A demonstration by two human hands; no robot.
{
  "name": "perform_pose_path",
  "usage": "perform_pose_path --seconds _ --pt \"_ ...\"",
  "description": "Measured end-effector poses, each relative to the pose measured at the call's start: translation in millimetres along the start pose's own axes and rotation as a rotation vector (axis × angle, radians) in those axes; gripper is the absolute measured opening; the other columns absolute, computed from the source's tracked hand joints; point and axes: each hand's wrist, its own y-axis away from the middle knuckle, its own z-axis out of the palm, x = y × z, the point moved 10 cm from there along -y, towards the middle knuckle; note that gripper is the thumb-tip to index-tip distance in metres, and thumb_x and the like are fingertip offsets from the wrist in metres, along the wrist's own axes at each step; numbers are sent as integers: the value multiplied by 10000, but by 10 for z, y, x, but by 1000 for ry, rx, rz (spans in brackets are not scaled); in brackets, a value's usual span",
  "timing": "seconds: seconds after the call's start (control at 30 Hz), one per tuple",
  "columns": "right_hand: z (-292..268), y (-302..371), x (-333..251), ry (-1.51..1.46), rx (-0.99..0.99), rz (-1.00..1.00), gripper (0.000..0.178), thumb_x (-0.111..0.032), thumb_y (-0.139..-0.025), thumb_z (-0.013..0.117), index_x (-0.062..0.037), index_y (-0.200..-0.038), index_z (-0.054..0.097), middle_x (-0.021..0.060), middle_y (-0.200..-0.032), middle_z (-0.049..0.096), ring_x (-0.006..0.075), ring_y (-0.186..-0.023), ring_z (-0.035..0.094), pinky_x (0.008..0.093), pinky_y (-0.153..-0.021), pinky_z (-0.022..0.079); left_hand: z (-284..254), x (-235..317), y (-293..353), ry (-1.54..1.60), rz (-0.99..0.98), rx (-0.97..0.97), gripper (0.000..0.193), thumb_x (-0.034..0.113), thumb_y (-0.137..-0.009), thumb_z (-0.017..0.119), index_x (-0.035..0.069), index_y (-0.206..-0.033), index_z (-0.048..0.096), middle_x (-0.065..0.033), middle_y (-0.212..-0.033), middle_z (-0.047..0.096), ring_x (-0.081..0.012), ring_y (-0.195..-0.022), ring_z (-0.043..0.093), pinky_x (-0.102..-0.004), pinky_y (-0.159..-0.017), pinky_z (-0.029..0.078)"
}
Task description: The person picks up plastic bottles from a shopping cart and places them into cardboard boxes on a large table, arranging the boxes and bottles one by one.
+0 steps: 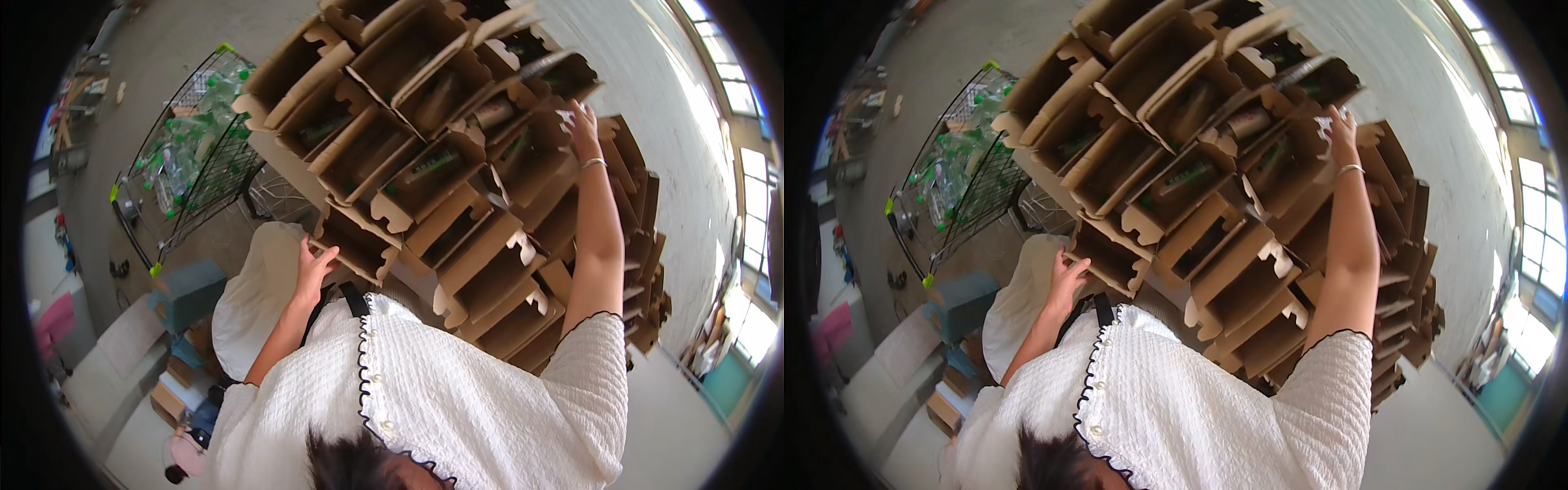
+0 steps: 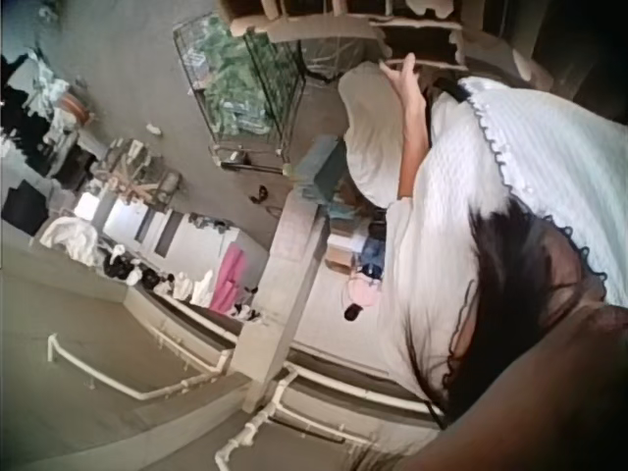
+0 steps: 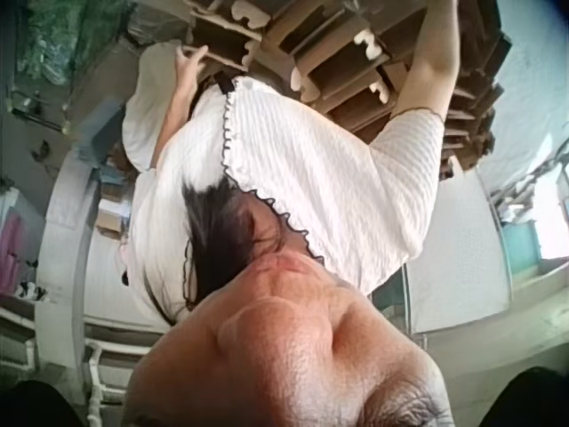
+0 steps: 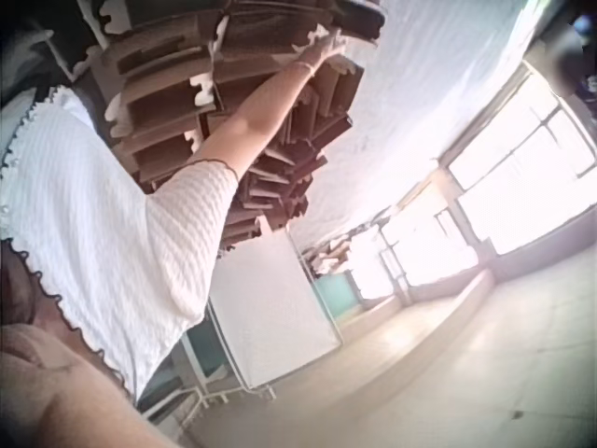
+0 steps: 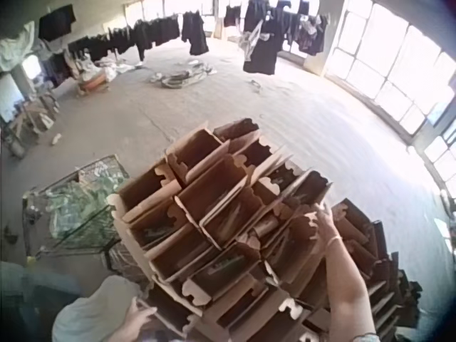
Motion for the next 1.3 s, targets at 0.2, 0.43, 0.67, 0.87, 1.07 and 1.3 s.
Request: perform_pose_path --seconds 0.2,0.43,0.67,0.87,1.07,1.3 --pt "416 2362 -369 137 256 -468 432 -24 -895 660 -34 -1314 555 118 -1186 662 195 -1074 628 310 -944 509 41 -119 -99 140 -18 -104 668 102 -886 699 65 -1444 332 -129 -1335 517 -250 -1168 566 -447 -896 522" --pt "1650 4221 417 16 -4 -271 358 33 -911 616 -47 -1260 604 74 -1128 674 150 -933 646 276 -774 539 184 -363 -360 78 -153 -202 304 131 -877 706 -1 -1124 587 -101 -1054 661 -242 -947 670 -408 -790 584" --pt "2197 4474 254 680 -226 -525 497 -65 -834 679 -12 -1301 518 162 -1213 587 348 -1164 541 416 -1005 437 -31 -346 -375 -41 -114 -153 291 3 -822 559 -44 -1108 569 -160 -1021 640 -316 -929 672 -496 -774 626" --pt "2367 4616 96 740 -116 -622 491 -109 -846 690 -20 -1302 531 149 -1208 580 333 -1135 547 424 -981 443 -582 -112 -121 78 -45 -26 176 29 -778 574 -58 -930 595 -154 -871 647 -301 -753 687 -457 -666 637" --pt "3199 5101 399 659 -490 -492 801 -419 -814 770 -38 -1431 431 216 -1240 591 382 -1159 576 431 -969 485 -797 -229 -109 93 -35 22 136 21 -761 593 -69 -863 599 -147 -826 647 -294 -715 685 -422 -616 639" --pt "3455 4754 876 576 -240 -325 314 -184 -925 636 -104 -1227 663 133 -1125 692 319 -990 676 384 -855 525 -664 6 -433 32 -43 -238 199 39 -817 663 6 -1011 631 -98 -884 676 -233 -771 698 -377 -669 613"
